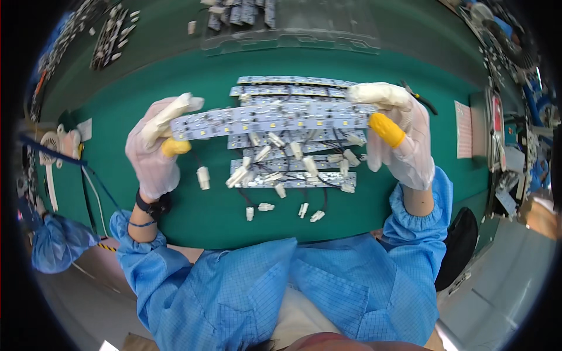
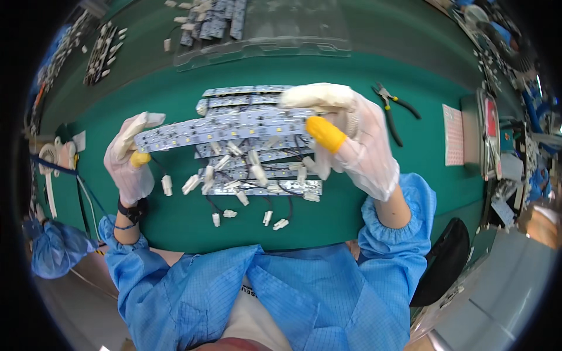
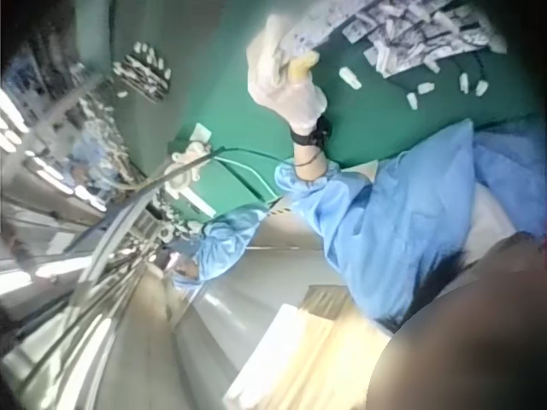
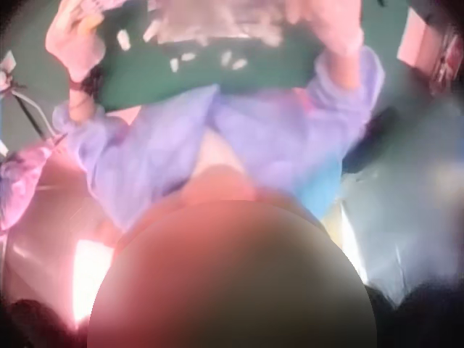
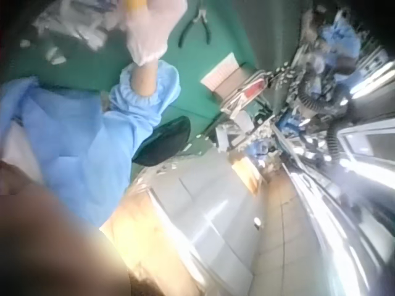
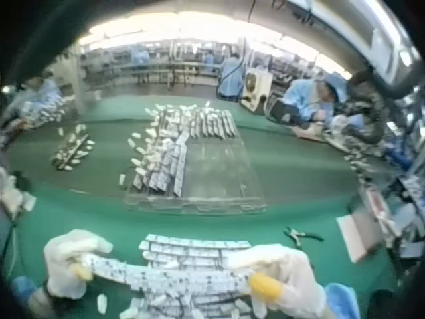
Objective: Inspecting and assembling small electronic components onto printed circuit board strips at a factory workbench.
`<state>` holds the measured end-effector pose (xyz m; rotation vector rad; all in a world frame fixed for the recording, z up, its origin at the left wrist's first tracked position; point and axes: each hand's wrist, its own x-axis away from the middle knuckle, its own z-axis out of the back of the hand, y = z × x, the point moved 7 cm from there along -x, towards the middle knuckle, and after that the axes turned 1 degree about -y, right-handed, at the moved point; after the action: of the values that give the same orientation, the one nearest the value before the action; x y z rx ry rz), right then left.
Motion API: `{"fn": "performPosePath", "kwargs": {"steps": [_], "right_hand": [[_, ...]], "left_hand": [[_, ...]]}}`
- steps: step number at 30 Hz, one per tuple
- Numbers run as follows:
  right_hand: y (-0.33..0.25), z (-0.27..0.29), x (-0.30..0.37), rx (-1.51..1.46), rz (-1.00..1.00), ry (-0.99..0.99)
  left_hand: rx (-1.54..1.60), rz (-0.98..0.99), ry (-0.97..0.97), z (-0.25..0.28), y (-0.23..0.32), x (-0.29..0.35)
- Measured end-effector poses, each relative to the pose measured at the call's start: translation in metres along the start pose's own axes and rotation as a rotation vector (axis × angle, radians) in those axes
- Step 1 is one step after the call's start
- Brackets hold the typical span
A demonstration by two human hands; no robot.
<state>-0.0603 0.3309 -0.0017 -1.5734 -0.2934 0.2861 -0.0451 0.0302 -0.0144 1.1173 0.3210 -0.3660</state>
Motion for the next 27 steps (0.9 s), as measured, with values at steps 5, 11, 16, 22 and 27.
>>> {"fn": "performPosePath", "kwargs": {"steps": [5, 11, 16, 22, 27], "right_hand": [[0.004, 0.002, -0.002, 0.043, 0.015, 0.039], [0.011, 0.007, -0.004, 0.150, -0.067, 0.126], [-0.002, -0.005, -0.001, 0.040, 0.101, -0.010], [-0.004, -0.010, -0.003, -0.045, 0.172, -0.008], [0.010, 0.001, -0.006, 0.125, -0.018, -0.002]], "left_hand": [[0.073, -0.155, -0.020, -0.002, 0.013, 0.000], [-0.012, -0.240, -0.060, -0.001, 0.023, -0.003], [-0.273, 0.033, -0.113, -0.003, -0.006, -0.006], [0.002, 0.093, -0.040, -0.003, -0.002, -0.008], [-0.050, -0.073, -0.039, 0.000, 0.014, -0.004]]}}
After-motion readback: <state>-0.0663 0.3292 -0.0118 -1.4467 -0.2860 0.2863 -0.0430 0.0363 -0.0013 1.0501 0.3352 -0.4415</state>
